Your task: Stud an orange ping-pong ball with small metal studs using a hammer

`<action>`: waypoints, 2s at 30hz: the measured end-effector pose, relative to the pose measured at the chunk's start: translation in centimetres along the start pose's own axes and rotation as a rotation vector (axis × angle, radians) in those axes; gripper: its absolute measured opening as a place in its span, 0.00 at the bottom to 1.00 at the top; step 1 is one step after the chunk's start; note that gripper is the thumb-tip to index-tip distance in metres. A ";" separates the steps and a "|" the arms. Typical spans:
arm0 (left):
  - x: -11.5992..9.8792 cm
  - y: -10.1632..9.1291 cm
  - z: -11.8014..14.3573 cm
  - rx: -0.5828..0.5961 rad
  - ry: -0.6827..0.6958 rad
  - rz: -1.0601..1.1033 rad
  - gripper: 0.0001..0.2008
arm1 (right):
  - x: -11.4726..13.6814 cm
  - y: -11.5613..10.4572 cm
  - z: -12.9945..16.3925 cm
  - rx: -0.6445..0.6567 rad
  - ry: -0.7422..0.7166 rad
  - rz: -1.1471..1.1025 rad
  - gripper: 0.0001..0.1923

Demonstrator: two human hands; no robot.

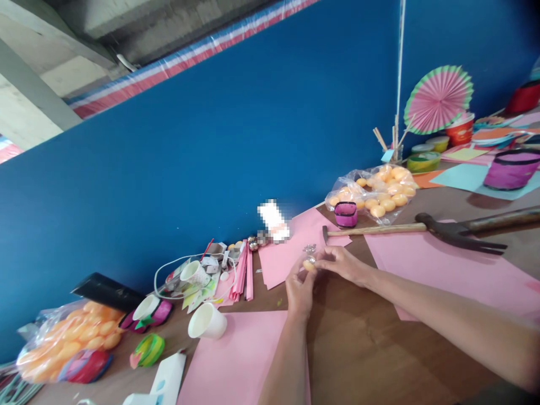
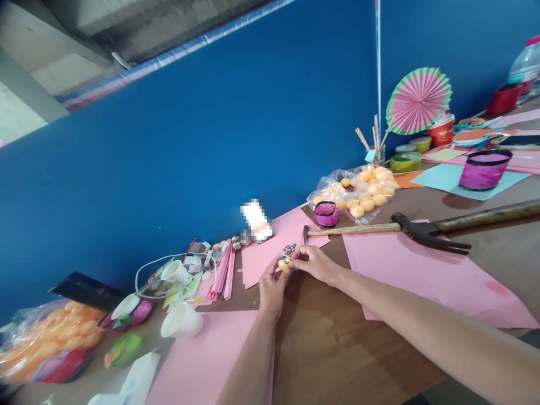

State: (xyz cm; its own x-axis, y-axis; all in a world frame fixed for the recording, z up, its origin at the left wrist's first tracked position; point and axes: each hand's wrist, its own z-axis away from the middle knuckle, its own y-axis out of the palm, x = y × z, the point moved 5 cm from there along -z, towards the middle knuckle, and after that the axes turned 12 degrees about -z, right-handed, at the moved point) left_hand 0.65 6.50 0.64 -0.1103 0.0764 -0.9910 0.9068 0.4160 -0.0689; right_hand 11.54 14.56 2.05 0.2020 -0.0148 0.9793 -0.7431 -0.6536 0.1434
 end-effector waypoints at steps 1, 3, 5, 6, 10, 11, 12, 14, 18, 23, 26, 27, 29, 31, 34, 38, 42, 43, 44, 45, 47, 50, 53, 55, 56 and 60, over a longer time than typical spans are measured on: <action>-0.1 0.0 0.0 0.004 -0.003 0.016 0.26 | 0.0 0.0 0.0 0.007 -0.012 0.003 0.15; -0.2 0.0 0.0 0.014 -0.002 0.047 0.25 | 0.0 0.0 0.0 0.017 -0.030 -0.001 0.14; -0.3 0.1 0.0 0.021 0.001 0.082 0.23 | 0.0 0.1 0.0 0.032 -0.042 -0.018 0.14; -0.4 0.1 0.0 0.023 0.001 0.099 0.22 | 0.0 0.2 -0.1 0.040 -0.052 -0.022 0.14; -0.3 0.3 0.0 0.020 -0.007 0.129 0.19 | 0.2 0.4 0.0 0.049 -0.123 0.029 0.12; -0.3 0.3 0.0 0.019 -0.007 0.129 0.19 | 0.3 0.4 0.0 0.046 -0.140 0.046 0.12; -0.2 0.3 0.0 0.018 -0.007 0.131 0.18 | 0.3 0.5 0.1 0.046 -0.153 0.059 0.12; -0.3 0.4 0.0 0.017 -0.005 0.142 0.18 | 0.5 0.6 0.2 0.051 -0.170 0.074 0.11; -0.4 0.5 0.0 0.016 -0.015 0.181 0.18 | 1.1 1.0 0.6 0.086 -0.189 0.076 0.11; -0.5 0.5 0.2 0.023 -0.073 0.243 0.18 | 1.4 0.9 0.8 0.073 -0.217 0.120 0.11; -0.4 0.4 0.2 0.014 -0.080 0.254 0.17 | 1.4 0.9 0.9 0.066 -0.224 0.164 0.11; -0.4 0.4 0.2 0.013 -0.073 0.251 0.17 | 1.3 0.9 0.9 0.061 -0.224 0.177 0.11; -0.4 0.4 0.1 0.012 -0.058 0.234 0.17 | 1.3 0.9 1.0 0.057 -0.223 0.187 0.13; -0.4 0.3 0.1 0.011 -0.048 0.216 0.17 | 1.3 0.9 1.1 0.068 -0.235 0.178 0.13; -0.5 0.3 0.1 0.011 -0.049 0.227 0.18 | 1.5 1.0 1.0 0.088 -0.274 0.160 0.11; -0.7 0.5 0.1 0.026 -0.060 0.250 0.20 | 1.6 1.0 0.7 0.098 -0.270 0.158 0.11; -0.8 0.6 0.1 0.043 -0.068 0.223 0.20 | 1.5 1.0 0.7 0.113 -0.251 0.199 0.11; -0.9 0.6 0.1 0.050 -0.062 0.220 0.19 | 1.5 0.9 0.7 0.114 -0.259 0.226 0.11; -0.8 0.6 0.1 0.053 -0.056 0.221 0.19 | 1.6 0.8 0.7 0.112 -0.273 0.261 0.12; -0.8 0.6 0.1 0.049 -0.058 0.226 0.19 | 1.7 0.7 0.6 0.112 -0.294 0.307 0.13; -0.4 0.4 0.1 0.010 -0.085 0.254 0.20 | 2.2 0.2 0.5 0.090 -0.373 0.444 0.15; 0.5 -0.1 -0.1 -0.072 -0.145 0.315 0.23 | 3.0 -1.4 0.2 -0.047 -0.490 0.776 0.13; 0.9 -0.5 -0.3 -0.132 -0.163 0.367 0.21 | 2.6 -3.7 -0.5 -0.218 -0.368 1.168 0.14; 1.0 -0.9 -0.5 -0.169 -0.162 0.418 0.18 | 2.0 -5.2 -0.8 -0.301 -0.243 1.348 0.16; 1.0 -1.1 -0.5 -0.184 -0.165 0.451 0.17 | 1.7 -5.6 -0.9 -0.322 -0.211 1.408 0.17; 1.1 -1.7 -0.7 -0.207 -0.181 0.581 0.15 | 1.3 -5.9 -0.8 -0.324 -0.178 1.511 0.18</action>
State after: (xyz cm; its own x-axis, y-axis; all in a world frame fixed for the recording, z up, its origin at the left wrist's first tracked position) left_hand -1.29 6.48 -0.27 0.4621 0.1953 -0.8651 0.6986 0.5207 0.4907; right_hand 15.68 18.98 2.64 -0.7816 -0.5867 0.2119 -0.4154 0.2360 -0.8785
